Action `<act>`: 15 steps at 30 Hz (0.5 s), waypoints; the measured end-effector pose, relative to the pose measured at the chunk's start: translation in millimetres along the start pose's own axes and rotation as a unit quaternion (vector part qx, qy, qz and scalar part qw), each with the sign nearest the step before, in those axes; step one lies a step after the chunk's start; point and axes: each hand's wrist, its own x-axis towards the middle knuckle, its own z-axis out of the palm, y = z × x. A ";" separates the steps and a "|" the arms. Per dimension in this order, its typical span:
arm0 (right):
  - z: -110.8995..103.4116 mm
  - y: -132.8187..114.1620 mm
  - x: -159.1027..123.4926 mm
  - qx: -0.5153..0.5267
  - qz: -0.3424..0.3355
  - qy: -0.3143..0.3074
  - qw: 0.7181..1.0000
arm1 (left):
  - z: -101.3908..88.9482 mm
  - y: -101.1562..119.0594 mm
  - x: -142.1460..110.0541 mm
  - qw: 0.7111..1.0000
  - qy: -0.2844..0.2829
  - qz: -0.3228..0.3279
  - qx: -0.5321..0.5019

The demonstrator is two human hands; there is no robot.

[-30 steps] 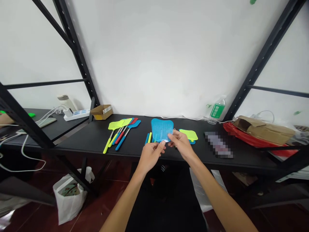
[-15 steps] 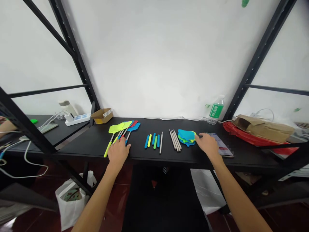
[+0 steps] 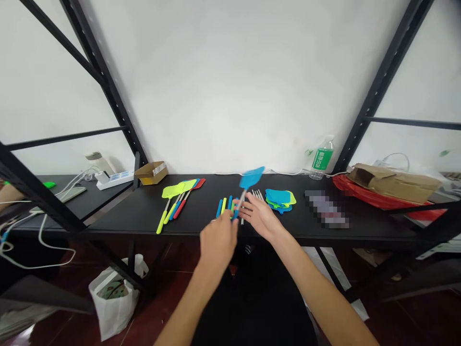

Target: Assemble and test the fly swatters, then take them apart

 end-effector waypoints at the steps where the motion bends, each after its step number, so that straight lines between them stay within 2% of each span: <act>1: 6.4 -1.7 2.2 0.071 0.017 0.017 0.997 | 5.6 13.6 -3.7 1.000 -0.015 0.010 -0.009; 4: 11.1 -9.7 7.8 0.168 0.047 0.050 0.983 | 25.4 41.2 -11.1 0.997 -0.055 0.008 -0.048; 6: 5.6 -12.9 10.7 0.166 0.056 0.051 0.983 | 36.4 50.7 -15.1 0.993 -0.064 0.015 -0.095; 9: -10.3 -19.7 16.6 0.153 0.060 0.050 0.985 | 43.2 55.8 -26.6 0.980 -0.045 0.025 -0.193; 12: -35.1 -42.5 26.2 0.178 0.020 0.076 0.981 | 37.6 47.1 -46.2 0.957 -0.057 0.041 -0.281; 15: -63.5 -71.3 32.2 0.205 -0.078 0.098 0.971 | 25.8 20.4 -51.7 0.952 -0.075 0.024 -0.296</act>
